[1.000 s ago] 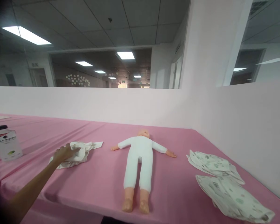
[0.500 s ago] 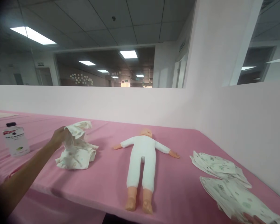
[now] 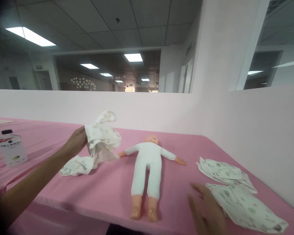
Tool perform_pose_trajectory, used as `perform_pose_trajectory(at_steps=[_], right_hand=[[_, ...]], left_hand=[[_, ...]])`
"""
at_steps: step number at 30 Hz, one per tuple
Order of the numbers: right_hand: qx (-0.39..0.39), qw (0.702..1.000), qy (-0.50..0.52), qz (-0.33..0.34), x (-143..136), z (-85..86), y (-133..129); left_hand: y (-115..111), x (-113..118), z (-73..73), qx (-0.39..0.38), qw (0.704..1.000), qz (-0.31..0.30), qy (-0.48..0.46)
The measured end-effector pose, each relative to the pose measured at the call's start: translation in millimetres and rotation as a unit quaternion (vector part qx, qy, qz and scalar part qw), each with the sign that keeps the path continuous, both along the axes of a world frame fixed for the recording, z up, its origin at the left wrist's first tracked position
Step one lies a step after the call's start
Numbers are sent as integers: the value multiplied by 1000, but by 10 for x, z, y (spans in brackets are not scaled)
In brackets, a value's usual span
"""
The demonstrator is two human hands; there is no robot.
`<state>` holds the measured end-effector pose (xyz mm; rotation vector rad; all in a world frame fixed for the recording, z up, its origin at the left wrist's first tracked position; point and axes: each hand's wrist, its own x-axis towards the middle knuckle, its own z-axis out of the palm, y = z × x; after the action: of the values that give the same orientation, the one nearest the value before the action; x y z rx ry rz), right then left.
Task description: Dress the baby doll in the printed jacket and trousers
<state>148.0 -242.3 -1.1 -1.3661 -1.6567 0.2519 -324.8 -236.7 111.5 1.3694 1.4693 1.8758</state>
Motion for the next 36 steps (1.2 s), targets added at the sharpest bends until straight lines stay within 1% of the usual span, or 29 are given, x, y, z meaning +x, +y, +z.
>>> perform_pose_trajectory(at_steps=[1,2,3,4,6,7,9,11,13,15,17,18,20,22,27,30,32,34,36], right_hand=[[-31,999,9,45,-181,89,5],[-61,994,8,87,-375,185,0],[-81,988,-5,132,-571,280,-13],[-82,980,-28,181,-757,368,-30],[-31,965,-71,251,-1061,502,-60],[2,956,-90,278,-1168,546,-68],[51,947,-101,300,-1283,598,-63],[47,953,-65,293,-1287,628,-38],[-5,956,10,292,-1224,668,-6],[-71,944,102,304,-1139,731,27],[-109,928,172,311,-1065,811,67],[-114,926,194,305,-1036,854,92],[-97,929,212,286,-999,939,152],[-66,937,212,268,-986,1021,216],[-31,956,184,227,-1014,1211,320],[10,961,160,226,-1018,1280,322],[44,961,157,222,-985,1294,297],[64,961,129,238,-926,1288,237],[53,950,47,304,-855,1272,137]], left_hand=[[-33,249,-11,-4,1000,-13,23],[-70,494,-23,-13,999,-39,31],[-109,724,-34,-25,997,-67,28],[-147,931,-45,-48,993,-107,25],[-211,1245,-64,-85,981,-172,12],[-237,1349,-72,-103,974,-202,0],[-280,1460,-80,-129,961,-243,-27],[-316,1475,-76,-142,957,-249,-38],[-345,1439,-63,-140,965,-222,-16],[-357,1386,-52,-131,972,-192,16],[-343,1337,-49,-130,975,-174,38],[-324,1315,-50,-135,976,-166,45],[-269,1276,-54,-148,977,-145,57],[-203,1239,-56,-139,981,-116,62],[-111,1164,-45,-66,994,-49,65],[-122,1118,-13,-26,998,-10,60],[-121,1060,47,-2,999,8,33],[-101,982,148,5,1000,9,-15],[-70,910,276,1,998,0,-63]])
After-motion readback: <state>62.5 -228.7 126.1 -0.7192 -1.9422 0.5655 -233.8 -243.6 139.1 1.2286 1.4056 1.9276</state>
